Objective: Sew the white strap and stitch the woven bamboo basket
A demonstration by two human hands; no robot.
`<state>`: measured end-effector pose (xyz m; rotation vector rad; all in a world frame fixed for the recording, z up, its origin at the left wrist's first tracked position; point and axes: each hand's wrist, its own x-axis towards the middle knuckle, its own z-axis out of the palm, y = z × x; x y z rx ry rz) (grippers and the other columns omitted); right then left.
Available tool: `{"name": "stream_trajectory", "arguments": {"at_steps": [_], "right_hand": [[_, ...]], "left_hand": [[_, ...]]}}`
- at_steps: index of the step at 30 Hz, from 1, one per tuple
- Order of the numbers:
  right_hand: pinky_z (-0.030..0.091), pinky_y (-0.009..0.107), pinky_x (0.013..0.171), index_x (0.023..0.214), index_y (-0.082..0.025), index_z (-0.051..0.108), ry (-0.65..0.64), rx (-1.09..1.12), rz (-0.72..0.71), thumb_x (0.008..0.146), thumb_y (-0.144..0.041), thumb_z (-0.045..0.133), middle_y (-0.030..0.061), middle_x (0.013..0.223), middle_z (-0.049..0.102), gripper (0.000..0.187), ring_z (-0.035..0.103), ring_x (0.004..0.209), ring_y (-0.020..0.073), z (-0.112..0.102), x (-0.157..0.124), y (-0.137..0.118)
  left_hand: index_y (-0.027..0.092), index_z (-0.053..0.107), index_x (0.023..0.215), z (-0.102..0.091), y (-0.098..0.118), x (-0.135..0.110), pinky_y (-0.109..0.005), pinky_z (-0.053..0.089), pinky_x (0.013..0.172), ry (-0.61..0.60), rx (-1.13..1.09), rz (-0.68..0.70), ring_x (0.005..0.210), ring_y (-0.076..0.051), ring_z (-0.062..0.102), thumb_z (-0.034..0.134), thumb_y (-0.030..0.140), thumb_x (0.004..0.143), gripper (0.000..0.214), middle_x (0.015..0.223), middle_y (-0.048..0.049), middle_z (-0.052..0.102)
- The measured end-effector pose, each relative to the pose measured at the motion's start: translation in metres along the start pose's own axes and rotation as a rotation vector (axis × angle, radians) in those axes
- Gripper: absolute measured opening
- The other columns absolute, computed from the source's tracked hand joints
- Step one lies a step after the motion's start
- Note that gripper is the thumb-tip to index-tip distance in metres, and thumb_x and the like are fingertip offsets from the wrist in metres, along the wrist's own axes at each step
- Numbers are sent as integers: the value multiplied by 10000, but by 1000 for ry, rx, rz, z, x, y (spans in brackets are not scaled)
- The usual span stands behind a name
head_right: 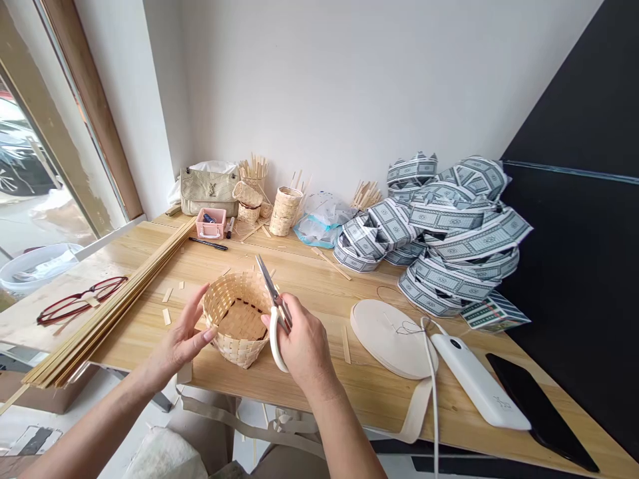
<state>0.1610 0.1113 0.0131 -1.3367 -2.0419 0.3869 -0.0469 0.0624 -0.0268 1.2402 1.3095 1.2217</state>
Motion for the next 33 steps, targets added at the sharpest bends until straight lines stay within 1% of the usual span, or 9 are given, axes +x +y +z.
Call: {"name": "stream_trajectory", "arguments": {"at_steps": [4, 7, 10, 12, 16, 18, 20, 24, 33], "right_hand": [[377, 231, 551, 968, -175, 530, -13, -7, -8, 813, -400, 471, 19, 712, 621, 280, 537, 580, 153, -1, 0, 1], [374, 233, 552, 972, -174, 528, -33, -25, -11, 820, -402, 459, 15, 698, 617, 283, 536, 579, 156, -1, 2, 1], [375, 242, 563, 990, -180, 527, -81, -59, -19, 823, -386, 459, 19, 714, 630, 275, 559, 608, 170, -3, 5, 1], [372, 247, 559, 981, -191, 533, -116, -101, -26, 813, -374, 477, 15, 702, 631, 255, 570, 613, 181, -9, 5, 0], [371, 242, 545, 944, -221, 540, -169, -161, -39, 802, -334, 504, 2, 740, 641, 185, 581, 602, 169, -32, -6, -12], [372, 232, 547, 930, -236, 539, -235, -163, -45, 791, -291, 533, -10, 792, 650, 150, 592, 624, 157, -44, -17, -21], [360, 226, 535, 905, -247, 541, -339, -183, -47, 772, -263, 579, -29, 787, 650, 139, 593, 634, 154, -52, -27, -31], [325, 242, 521, 887, -256, 544, -504, -292, -28, 775, -284, 619, -41, 791, 655, 137, 599, 647, 175, -54, -35, -45], [312, 289, 563, 882, -238, 540, -595, -553, -55, 819, -270, 553, -14, 823, 662, 72, 627, 748, 240, -54, -28, -53]], "left_hand": [[301, 171, 1407, 0, -1, 0, -339, 483, 820, 2, -16, 40, 1064, -265, 528, 625, 519, 722, 851, 1432, -121, 304], [311, 139, 1411, -1, -6, 3, -290, 487, 693, -17, -18, 56, 803, -178, 590, 627, 549, 705, 890, 1420, -143, 305], [348, 51, 1410, -4, -13, 10, -229, 402, 502, -51, -23, 62, 490, -34, 424, 687, 598, 604, 1057, 1427, -165, 263], [364, 9, 1405, -8, -17, 15, -211, 342, 451, -81, -23, 61, 443, 3, 322, 727, 621, 514, 1173, 1445, -171, 214], [287, 89, 1412, -13, -24, 25, -251, 446, 595, -178, -70, 98, 747, -163, 556, 740, 627, 472, 1194, 1423, -150, 272], [246, 158, 1398, -13, -27, 29, -313, 467, 787, -234, -135, 121, 1061, -283, 501, 754, 595, 489, 1142, 1387, -141, 336], [224, 202, 1374, -11, -30, 31, -369, 431, 901, -274, -194, 115, 1184, -319, 417, 781, 543, 498, 1097, 1353, -143, 381], [200, 249, 1324, -5, -33, 30, -391, 423, 916, -281, -217, 72, 1172, -323, 439, 801, 497, 502, 1034, 1294, -152, 442], [222, 280, 1333, -1, -25, 24, -378, 455, 848, -202, -132, 71, 1074, -304, 500, 808, 460, 506, 1010, 1161, -99, 542]]}}
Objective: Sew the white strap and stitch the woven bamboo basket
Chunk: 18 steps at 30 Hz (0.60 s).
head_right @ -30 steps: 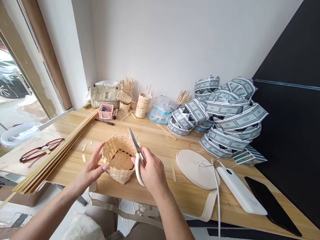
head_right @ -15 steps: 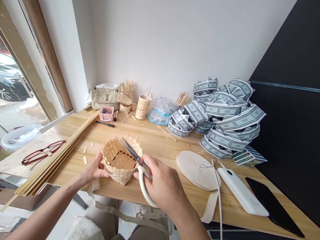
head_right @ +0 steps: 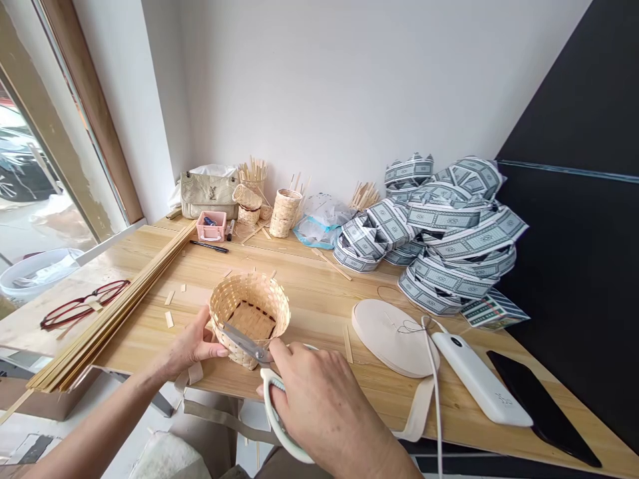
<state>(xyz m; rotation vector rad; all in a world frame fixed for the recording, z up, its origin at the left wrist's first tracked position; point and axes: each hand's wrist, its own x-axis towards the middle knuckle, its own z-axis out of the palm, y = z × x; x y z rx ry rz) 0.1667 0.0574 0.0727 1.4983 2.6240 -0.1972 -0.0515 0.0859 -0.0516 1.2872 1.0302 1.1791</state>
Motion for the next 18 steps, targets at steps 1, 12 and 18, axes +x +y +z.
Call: {"name": "stream_trajectory", "arguments": {"at_steps": [1, 12, 18], "right_hand": [[315, 290, 564, 885, -239, 542, -5, -4, 0, 819, -266, 550, -15, 823, 662, 72, 628, 749, 240, 0, 0, 0], [244, 289, 509, 916, -223, 563, -9, -117, -6, 816, -232, 561, 6, 798, 670, 101, 639, 709, 247, -6, 4, -10], [168, 296, 492, 876, -209, 571, 43, -159, -71, 796, -180, 569, 6, 738, 665, 85, 638, 653, 232, 0, 3, -6]], "left_hand": [[221, 278, 1335, 0, -1, 0, -379, 457, 843, 3, 8, 1, 1055, -300, 511, 811, 453, 503, 1016, 1135, -96, 557], [225, 233, 1359, 5, -2, -2, -344, 473, 790, 42, 125, -7, 995, -285, 556, 777, 479, 556, 1002, 1228, -128, 512], [188, 285, 1334, 6, -6, -4, -324, 477, 735, 84, 135, 5, 918, -274, 581, 792, 499, 511, 1016, 1048, -107, 605]]}}
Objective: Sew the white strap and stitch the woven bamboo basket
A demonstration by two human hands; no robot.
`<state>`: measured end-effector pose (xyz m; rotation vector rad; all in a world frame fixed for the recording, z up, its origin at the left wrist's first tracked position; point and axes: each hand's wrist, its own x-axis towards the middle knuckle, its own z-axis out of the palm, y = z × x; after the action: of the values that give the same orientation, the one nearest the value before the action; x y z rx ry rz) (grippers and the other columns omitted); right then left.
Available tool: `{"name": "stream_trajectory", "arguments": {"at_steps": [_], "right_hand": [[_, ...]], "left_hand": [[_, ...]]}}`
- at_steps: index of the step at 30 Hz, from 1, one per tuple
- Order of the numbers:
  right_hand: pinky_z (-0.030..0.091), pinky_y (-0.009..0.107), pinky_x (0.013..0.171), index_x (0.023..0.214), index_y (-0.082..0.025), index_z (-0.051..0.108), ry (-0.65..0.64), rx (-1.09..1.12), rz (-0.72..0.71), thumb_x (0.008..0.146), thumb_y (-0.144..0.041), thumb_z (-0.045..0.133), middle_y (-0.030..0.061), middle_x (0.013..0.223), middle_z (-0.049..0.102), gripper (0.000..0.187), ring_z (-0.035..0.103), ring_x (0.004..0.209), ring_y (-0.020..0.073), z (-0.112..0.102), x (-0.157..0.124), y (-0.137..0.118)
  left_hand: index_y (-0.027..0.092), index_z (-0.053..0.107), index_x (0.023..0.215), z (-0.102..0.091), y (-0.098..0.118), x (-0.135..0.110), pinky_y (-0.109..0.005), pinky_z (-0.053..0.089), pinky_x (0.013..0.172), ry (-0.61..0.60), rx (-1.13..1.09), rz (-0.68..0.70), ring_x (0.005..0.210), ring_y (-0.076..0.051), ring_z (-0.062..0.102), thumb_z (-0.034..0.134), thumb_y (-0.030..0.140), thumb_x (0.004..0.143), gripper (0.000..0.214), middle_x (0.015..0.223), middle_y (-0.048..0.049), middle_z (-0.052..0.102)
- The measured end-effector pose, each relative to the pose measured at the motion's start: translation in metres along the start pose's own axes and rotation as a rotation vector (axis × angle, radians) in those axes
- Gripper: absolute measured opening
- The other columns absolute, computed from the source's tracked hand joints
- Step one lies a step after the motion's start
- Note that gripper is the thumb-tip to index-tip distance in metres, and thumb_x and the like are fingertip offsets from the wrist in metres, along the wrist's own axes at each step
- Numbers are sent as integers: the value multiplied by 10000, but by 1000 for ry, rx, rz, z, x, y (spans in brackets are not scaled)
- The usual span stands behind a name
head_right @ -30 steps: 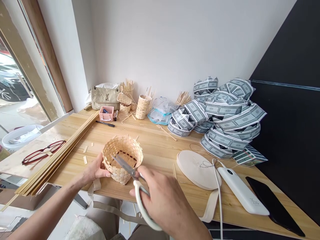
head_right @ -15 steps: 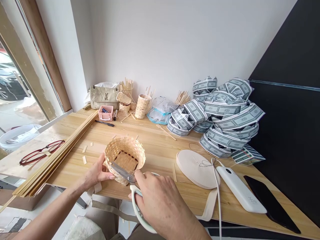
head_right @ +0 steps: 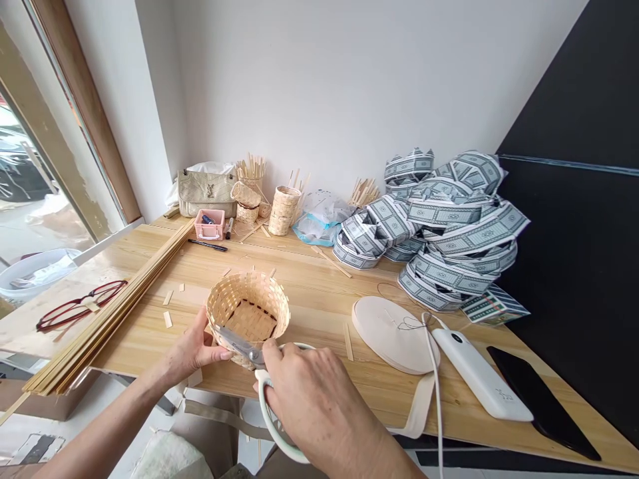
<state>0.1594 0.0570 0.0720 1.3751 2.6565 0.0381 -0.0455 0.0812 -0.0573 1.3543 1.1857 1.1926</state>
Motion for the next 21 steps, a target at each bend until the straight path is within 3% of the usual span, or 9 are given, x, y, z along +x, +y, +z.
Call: {"name": "stream_trajectory", "arguments": {"at_steps": [9, 14, 17, 21], "right_hand": [[197, 286, 495, 899, -205, 566, -19, 41, 21, 823, -206, 545, 16, 740, 680, 79, 643, 662, 233, 3, 3, 4], [186, 264, 485, 899, -227, 528, 44, 171, 90, 823, -247, 550, -8, 687, 662, 82, 625, 606, 218, 2, -8, 13], [172, 261, 469, 847, -239, 523, 6, 240, 117, 832, -243, 518, -13, 623, 638, 17, 602, 548, 210, 2, -17, 8], [186, 257, 455, 864, -243, 537, -9, 263, 164, 834, -244, 498, 3, 629, 643, 49, 611, 551, 218, 1, -18, -4]], "left_hand": [[194, 300, 1302, 4, 9, -4, -299, 469, 699, -25, 84, 1, 883, -248, 570, 735, 515, 584, 899, 998, -72, 597], [179, 293, 1329, 5, 8, -7, -302, 472, 659, 18, 136, -35, 801, -242, 579, 753, 529, 543, 975, 908, -63, 614], [206, 225, 1369, 9, 9, -5, -308, 482, 696, 34, 32, 3, 934, -279, 557, 754, 565, 514, 1067, 1130, -115, 553], [252, 142, 1396, 6, 12, -1, -267, 476, 685, -68, -141, 36, 1037, -280, 513, 724, 606, 535, 1097, 1374, -130, 351]]}}
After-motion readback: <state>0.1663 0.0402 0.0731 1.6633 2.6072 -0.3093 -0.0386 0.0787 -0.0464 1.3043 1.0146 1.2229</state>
